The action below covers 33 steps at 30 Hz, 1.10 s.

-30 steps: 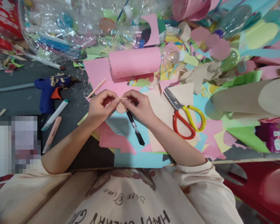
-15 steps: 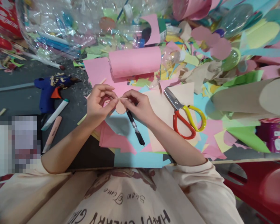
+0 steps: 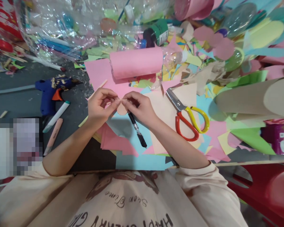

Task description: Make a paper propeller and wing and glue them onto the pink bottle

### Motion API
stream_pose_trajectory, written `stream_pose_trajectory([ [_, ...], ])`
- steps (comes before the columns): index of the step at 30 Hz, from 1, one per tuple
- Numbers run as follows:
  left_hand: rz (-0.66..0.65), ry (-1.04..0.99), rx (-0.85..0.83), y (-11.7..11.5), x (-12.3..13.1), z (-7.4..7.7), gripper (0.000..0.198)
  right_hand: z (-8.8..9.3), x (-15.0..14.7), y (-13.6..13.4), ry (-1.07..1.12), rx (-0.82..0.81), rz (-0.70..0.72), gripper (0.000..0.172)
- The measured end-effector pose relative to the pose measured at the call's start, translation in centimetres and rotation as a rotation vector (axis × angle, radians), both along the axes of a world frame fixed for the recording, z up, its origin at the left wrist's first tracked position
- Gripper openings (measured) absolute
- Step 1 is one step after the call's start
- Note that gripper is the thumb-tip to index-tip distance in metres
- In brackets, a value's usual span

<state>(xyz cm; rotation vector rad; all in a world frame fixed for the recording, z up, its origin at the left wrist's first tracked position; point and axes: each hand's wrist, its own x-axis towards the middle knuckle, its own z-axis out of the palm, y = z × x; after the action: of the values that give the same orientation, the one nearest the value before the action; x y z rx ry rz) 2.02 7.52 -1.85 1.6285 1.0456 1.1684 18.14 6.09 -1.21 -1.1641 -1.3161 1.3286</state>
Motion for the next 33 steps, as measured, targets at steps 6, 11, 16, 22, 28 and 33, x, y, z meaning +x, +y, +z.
stream_pose_trajectory([
  [6,0.029,0.059,0.014,0.0,0.0,0.1,0.022,0.0,-0.1,0.0,-0.039,0.051,-0.041,0.044],
  [11,0.007,0.11,0.0,0.0,0.0,0.3,0.015,0.0,-0.1,0.0,-0.038,0.075,-0.039,0.043],
  [16,-0.001,0.138,-0.014,0.1,0.0,0.4,0.014,-0.1,-0.1,-0.1,-0.018,0.077,-0.046,0.041],
  [22,0.032,0.166,-0.02,-0.1,-0.1,0.6,0.015,0.0,0.0,-0.1,-0.037,0.092,-0.098,0.041],
  [28,-0.012,0.157,-0.065,-0.1,0.0,0.9,0.015,-0.2,0.0,-0.1,-0.044,0.131,-0.094,0.04],
  [33,0.008,0.201,-0.04,-0.2,0.0,1.0,0.017,-0.3,0.1,-0.2,-0.016,0.118,-0.044,0.037],
])
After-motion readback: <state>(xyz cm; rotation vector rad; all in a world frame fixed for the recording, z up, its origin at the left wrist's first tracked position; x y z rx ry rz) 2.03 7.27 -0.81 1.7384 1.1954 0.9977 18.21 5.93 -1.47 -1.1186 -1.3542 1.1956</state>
